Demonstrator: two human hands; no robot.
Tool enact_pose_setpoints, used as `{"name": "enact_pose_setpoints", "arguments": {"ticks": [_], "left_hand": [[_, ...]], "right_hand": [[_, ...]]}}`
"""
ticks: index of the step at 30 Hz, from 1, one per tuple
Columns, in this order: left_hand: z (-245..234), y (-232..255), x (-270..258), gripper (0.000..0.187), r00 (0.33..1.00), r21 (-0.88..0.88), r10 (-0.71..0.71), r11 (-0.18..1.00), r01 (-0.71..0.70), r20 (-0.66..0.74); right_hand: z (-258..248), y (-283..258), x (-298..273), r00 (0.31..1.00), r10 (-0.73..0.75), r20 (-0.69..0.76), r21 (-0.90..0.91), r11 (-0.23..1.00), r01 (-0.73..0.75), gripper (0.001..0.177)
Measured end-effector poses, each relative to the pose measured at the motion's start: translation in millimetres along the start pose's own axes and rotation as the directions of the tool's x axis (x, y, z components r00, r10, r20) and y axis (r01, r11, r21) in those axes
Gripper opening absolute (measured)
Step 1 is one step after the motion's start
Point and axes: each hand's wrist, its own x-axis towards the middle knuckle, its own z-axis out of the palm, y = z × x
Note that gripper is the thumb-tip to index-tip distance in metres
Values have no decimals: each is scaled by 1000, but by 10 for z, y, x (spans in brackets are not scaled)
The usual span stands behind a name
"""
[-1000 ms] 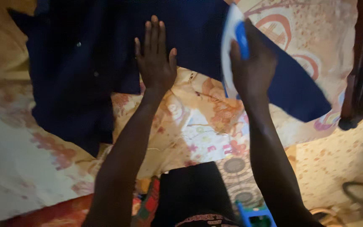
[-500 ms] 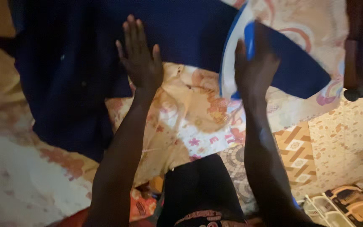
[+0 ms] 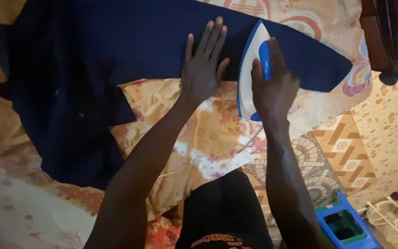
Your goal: The person irons the sleeves and torso of a shirt using an iron while it is spread across a bed.
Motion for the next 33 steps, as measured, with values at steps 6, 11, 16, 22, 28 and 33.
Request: {"name": "enact_pose_setpoints", "arguments": {"ticks": [6,11,16,22,28,33], "left_hand": [[-84,73,16,70,1000,28,-16,999,16,19],[-96,120,35,70,1000,45,4,999,-4,3],[-62,133,27,68,1000,69,7,998,-6,-6],[-48,136,53,67,1000,86,-7,996,8,-12],[-11,161,43,67,998,113,17,993,-10,-65],[-7,154,33,66,999,61,-11,998,13,-33]], "right_hand": [[17,341,329,984,-106,-145,-22,994,104,50],[-89,356,-35,991,-17,-132,31,999,21,52],[-101,555,129,981,-104,-162,-9,995,104,56],[-116,535,18,983,-52,-177,-45,998,45,57],[-200,579,72,982,-40,-185,-82,996,25,51],[-255,710,91,983,40,-180,-52,997,-50,46]]}}
